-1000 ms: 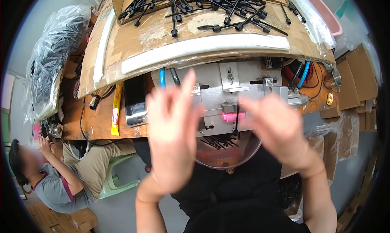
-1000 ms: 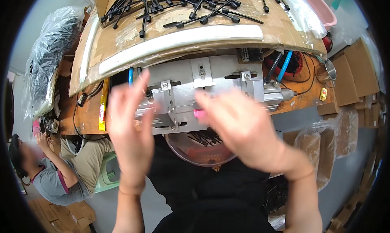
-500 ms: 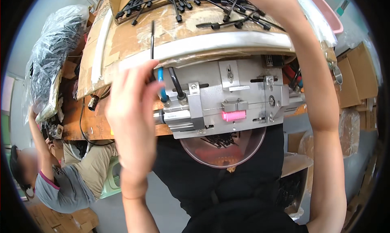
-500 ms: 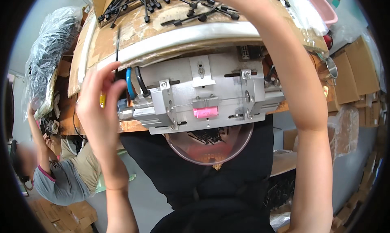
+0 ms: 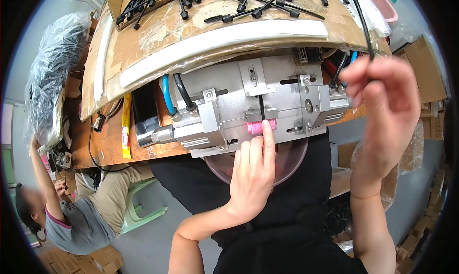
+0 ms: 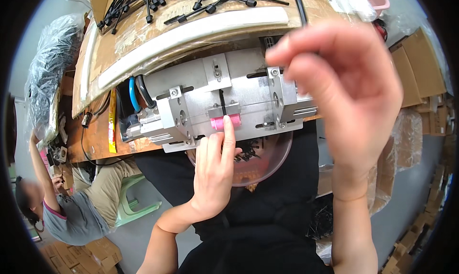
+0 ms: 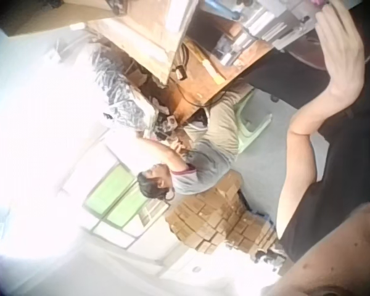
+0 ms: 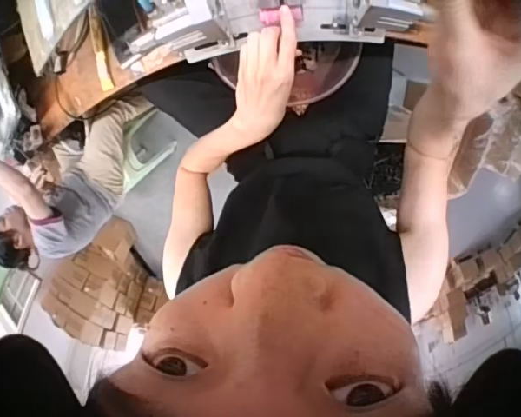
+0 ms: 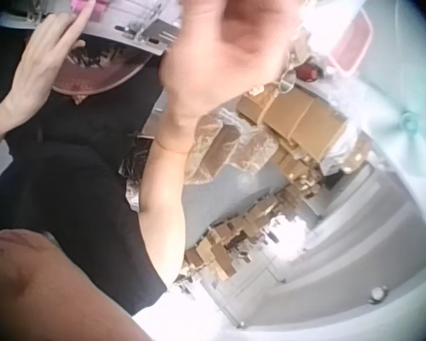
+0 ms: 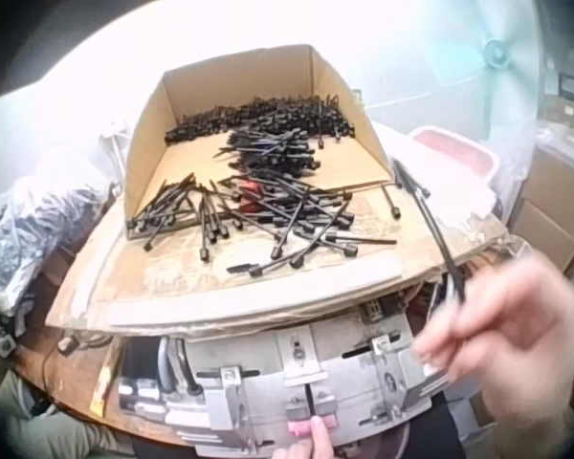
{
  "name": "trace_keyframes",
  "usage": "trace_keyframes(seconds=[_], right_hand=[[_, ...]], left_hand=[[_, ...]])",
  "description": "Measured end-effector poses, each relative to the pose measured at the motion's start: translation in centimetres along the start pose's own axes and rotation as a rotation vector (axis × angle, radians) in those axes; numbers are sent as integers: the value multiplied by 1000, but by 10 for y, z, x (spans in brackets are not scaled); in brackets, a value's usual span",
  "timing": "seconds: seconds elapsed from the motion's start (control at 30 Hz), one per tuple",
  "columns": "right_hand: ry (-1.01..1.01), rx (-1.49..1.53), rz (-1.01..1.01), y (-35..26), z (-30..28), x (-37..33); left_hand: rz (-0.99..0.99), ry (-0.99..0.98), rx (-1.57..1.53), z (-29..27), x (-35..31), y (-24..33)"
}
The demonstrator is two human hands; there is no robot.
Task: The person inserts black cable ties into a metal jig on a workbench and uses a pink tool to crimp them. They then remove the finished cable ties and place them into a clear plastic bowl on their lap. The process is repeated continuously throughout the video.
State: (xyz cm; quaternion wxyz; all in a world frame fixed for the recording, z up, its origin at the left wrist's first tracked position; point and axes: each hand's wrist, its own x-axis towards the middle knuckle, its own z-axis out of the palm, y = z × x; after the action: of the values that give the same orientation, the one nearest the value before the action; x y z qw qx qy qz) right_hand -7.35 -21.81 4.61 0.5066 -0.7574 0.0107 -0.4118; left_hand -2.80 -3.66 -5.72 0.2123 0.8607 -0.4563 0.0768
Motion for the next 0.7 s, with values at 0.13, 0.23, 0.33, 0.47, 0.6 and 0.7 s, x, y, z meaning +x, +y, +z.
trace_keyframes(seconds=[0.13, 0.23, 0.33, 0.47, 0.6, 0.7], right_hand=[[-119, -286, 34, 11, 13, -58], [-201, -425, -13, 22, 22, -89], [-265, -469, -44, 37, 38, -112], [-342, -462, -70, 45, 61, -116], [-367, -482, -29, 45, 61, -109], [-446, -530, -23, 31, 50, -93]], left_hand=[[-42, -28, -63, -8, 0, -5], [144, 24, -134, -38, 34, -19], [59, 270, -40, -67, 100, -52], [-4, 232, 46, -91, 180, -128], [-28, 99, -82, -96, 191, -134], [-10, 220, -127, -100, 159, -125]])
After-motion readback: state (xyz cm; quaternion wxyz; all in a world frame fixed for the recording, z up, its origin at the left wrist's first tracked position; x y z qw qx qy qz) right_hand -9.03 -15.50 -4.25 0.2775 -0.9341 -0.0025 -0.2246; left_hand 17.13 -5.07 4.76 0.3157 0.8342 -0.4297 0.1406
